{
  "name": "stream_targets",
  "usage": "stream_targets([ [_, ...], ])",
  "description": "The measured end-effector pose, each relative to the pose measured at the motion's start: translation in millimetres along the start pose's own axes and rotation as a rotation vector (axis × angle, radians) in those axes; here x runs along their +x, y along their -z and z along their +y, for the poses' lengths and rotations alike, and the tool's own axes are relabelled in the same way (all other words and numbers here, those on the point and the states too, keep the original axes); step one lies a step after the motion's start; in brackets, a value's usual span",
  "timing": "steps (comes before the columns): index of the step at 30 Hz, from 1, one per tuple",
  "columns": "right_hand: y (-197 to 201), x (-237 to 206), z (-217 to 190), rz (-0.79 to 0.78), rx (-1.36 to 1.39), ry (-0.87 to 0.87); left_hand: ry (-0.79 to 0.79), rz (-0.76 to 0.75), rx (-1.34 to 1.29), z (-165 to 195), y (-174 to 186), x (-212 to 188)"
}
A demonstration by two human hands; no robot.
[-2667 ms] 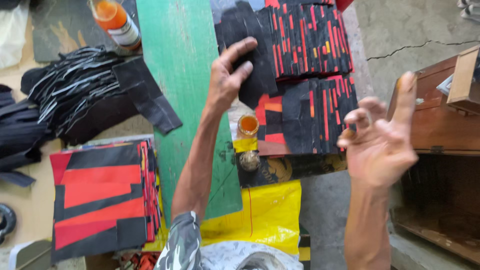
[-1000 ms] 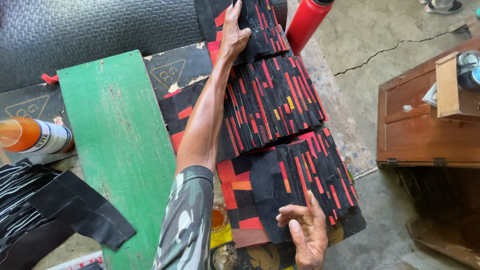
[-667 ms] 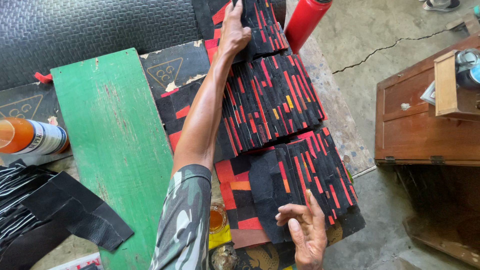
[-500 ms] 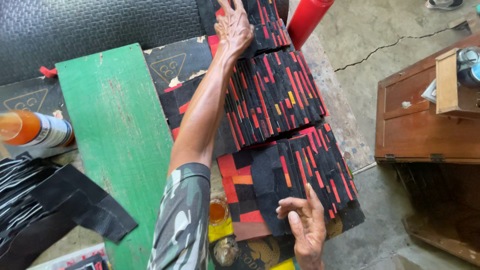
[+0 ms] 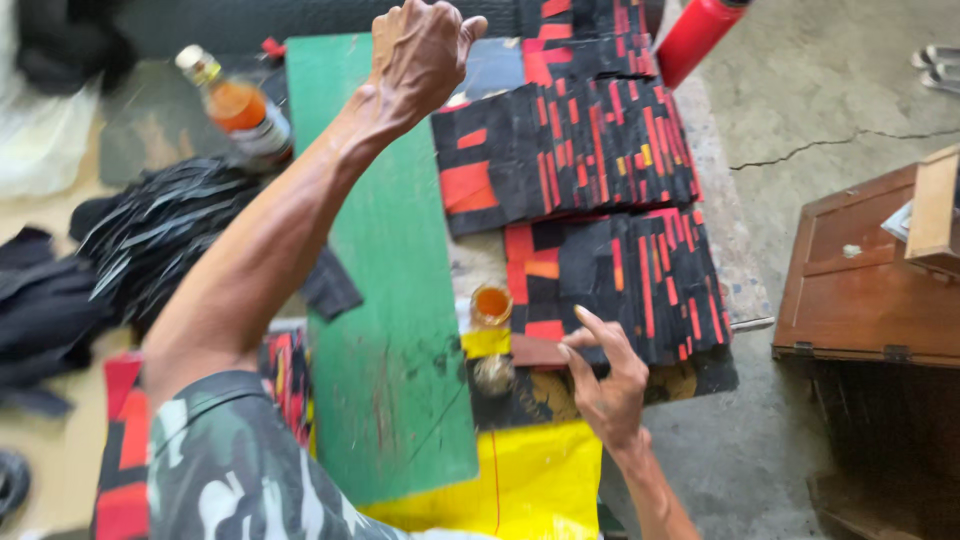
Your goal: The person picks up cut red and black foam pieces one at a time, applies glue from a small jar to their edges, presses the pieces together, and stacks the assembled pieces into piles on the workbench. They occasionally reach into a pile of black foam strips to select the next piece and reposition finished stacks.
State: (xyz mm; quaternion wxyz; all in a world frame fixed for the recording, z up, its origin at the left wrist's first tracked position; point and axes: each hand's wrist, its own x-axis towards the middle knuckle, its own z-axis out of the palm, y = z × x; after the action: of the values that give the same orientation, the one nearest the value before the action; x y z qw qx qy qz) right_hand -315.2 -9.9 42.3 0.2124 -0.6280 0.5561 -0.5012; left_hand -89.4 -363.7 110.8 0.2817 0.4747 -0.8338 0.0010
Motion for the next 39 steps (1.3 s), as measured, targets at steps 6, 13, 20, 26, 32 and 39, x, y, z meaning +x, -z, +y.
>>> stream_targets([
  [6,-22,21,-17,-0.286,-0.223,0.280,-0.274,-0.146,-0.077,35,154,-146],
  [13,-52,29,2,-0.470,-0.500,0.434,0.133,-0.353,-0.155,53,247,-306],
  [20,-60,35,25,-0.536,-0.523,0.429,0.212,-0.258,-0.018,25,241,-398],
  [26,-60,38,28,-0.549,-0.536,0.407,0.194,-0.339,0.062,-8,223,-396],
  [32,-60,39,28,-0.564,-0.529,0.399,0.209,-0.382,0.074,-1,231,-384],
  [39,-61,41,29,-0.567,-0.529,0.379,0.157,-0.352,-0.025,8,262,-359],
])
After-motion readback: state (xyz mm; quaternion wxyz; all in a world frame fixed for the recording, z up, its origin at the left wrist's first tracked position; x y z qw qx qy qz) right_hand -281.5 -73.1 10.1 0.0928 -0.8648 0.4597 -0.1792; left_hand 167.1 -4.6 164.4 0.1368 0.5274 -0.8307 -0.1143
